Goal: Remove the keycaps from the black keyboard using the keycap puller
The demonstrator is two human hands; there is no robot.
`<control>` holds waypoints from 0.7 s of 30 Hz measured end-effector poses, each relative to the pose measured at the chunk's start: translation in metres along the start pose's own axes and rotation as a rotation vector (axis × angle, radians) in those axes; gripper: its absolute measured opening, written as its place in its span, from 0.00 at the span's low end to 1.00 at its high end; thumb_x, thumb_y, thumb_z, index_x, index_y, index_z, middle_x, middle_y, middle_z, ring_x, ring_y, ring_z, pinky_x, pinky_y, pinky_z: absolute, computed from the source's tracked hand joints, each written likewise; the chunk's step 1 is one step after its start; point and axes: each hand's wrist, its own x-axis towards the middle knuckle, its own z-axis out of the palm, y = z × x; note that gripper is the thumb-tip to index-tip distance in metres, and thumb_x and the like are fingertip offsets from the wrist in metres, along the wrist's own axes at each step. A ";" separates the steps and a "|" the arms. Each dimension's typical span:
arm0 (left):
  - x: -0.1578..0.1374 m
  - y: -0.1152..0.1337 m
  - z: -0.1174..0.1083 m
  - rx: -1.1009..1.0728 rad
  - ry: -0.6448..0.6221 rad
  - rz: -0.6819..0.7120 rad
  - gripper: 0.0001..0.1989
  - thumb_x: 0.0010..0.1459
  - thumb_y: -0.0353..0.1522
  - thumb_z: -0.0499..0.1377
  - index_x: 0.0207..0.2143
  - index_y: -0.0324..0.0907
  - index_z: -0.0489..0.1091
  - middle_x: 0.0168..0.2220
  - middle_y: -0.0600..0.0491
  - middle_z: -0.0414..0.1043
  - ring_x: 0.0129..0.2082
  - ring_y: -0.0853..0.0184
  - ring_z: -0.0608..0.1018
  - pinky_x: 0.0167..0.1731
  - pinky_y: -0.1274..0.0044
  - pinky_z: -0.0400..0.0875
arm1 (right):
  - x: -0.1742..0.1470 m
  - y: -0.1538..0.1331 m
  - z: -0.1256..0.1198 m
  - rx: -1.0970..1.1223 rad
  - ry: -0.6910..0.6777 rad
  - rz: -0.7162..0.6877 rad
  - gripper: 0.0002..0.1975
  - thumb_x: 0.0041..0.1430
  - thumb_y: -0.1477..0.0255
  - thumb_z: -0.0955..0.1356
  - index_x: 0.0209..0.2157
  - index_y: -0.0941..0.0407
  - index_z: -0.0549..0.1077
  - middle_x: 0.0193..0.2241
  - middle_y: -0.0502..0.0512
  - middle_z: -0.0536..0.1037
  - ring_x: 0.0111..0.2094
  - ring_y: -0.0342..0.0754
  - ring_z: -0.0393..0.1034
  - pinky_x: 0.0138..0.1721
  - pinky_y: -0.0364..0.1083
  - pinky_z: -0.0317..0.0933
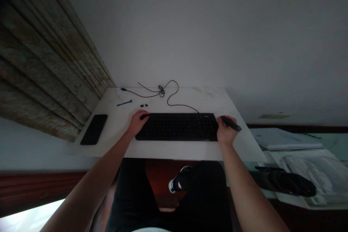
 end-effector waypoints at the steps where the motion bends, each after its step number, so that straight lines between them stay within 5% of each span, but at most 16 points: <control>1: 0.001 0.000 0.000 -0.004 -0.003 -0.001 0.07 0.58 0.28 0.61 0.38 0.43 0.77 0.44 0.50 0.75 0.48 0.63 0.77 0.57 0.66 0.70 | 0.000 -0.006 0.001 -0.029 -0.011 -0.029 0.16 0.51 0.62 0.74 0.35 0.56 0.70 0.33 0.53 0.74 0.36 0.51 0.72 0.47 0.57 0.68; 7: 0.000 -0.002 0.000 -0.016 -0.009 0.014 0.06 0.59 0.29 0.60 0.38 0.43 0.77 0.44 0.50 0.76 0.49 0.62 0.77 0.57 0.66 0.70 | -0.015 -0.082 0.042 0.063 -0.261 -0.102 0.15 0.53 0.61 0.73 0.37 0.55 0.72 0.34 0.54 0.76 0.37 0.50 0.73 0.45 0.54 0.69; 12: -0.001 -0.003 0.001 -0.023 0.015 -0.024 0.14 0.58 0.27 0.61 0.47 0.44 0.74 0.47 0.49 0.75 0.51 0.62 0.76 0.59 0.65 0.68 | -0.043 -0.150 0.109 0.258 -0.735 0.100 0.16 0.51 0.60 0.74 0.36 0.55 0.73 0.31 0.53 0.78 0.31 0.48 0.75 0.36 0.49 0.71; 16: -0.001 -0.004 0.001 -0.016 0.051 -0.012 0.17 0.58 0.26 0.59 0.50 0.44 0.72 0.51 0.48 0.73 0.56 0.60 0.73 0.61 0.64 0.65 | -0.061 -0.172 0.155 0.315 -1.029 0.185 0.14 0.47 0.64 0.76 0.34 0.55 0.73 0.27 0.51 0.78 0.29 0.47 0.75 0.34 0.47 0.71; 21: -0.003 -0.004 0.000 -0.059 0.087 0.008 0.26 0.55 0.21 0.55 0.56 0.45 0.68 0.55 0.47 0.70 0.58 0.60 0.70 0.63 0.62 0.62 | -0.067 -0.177 0.186 0.256 -1.201 0.196 0.11 0.44 0.72 0.77 0.29 0.56 0.74 0.23 0.51 0.77 0.26 0.47 0.73 0.30 0.45 0.70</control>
